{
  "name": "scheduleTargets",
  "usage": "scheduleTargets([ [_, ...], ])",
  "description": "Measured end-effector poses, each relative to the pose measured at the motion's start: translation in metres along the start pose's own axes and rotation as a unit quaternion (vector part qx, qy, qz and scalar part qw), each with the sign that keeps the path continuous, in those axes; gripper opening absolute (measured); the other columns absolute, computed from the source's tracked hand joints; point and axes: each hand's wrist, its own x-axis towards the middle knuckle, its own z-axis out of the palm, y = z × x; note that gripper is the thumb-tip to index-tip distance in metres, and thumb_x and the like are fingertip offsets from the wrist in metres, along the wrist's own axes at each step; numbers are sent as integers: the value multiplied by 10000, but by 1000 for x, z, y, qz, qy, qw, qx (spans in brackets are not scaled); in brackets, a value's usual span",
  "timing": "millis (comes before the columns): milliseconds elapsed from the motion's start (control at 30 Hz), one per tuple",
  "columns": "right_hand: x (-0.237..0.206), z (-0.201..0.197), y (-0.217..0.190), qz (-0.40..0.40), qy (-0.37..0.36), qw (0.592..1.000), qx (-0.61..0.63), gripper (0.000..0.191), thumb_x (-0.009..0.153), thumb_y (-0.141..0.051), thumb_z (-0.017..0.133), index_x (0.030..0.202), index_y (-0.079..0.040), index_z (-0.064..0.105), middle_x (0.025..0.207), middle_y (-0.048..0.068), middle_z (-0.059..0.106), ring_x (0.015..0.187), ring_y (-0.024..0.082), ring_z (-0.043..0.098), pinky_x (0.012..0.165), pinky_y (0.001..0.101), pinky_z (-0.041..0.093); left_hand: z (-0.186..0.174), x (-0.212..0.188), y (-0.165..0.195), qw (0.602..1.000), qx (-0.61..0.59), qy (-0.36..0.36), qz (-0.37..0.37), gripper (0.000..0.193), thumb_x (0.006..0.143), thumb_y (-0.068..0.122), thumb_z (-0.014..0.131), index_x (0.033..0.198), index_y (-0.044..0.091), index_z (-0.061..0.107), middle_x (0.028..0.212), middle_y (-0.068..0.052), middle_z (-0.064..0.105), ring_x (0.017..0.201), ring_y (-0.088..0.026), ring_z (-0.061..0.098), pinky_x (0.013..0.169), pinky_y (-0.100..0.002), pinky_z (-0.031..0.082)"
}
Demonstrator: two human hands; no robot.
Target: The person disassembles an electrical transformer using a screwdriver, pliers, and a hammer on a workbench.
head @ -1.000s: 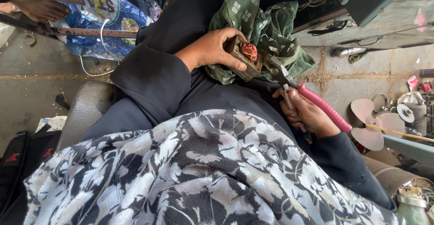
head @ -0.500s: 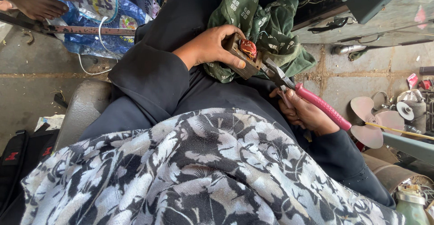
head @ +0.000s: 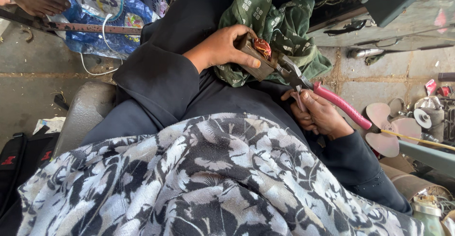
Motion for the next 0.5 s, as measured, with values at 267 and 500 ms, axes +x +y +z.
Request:
scheduleTargets([
  [267,-3,-19,9,43,-15,999,19,437,1119,-466,395,1033,-37,397,651,-22,366,485,66,298,394,232,254,-4,3,-1,996,-31,-77,23,776,633,350,964,1274,64,633,1169,-66,746,1102,-161,697,971,-277,532],
  [500,16,-42,-23,-5,-151,987,-44,500,1028,-414,498,1241,22,618,642,-41,370,486,50,296,384,217,234,-9,6,-1,990,85,-106,36,860,566,377,975,1291,69,629,1194,-72,737,1113,-188,701,969,-290,523],
])
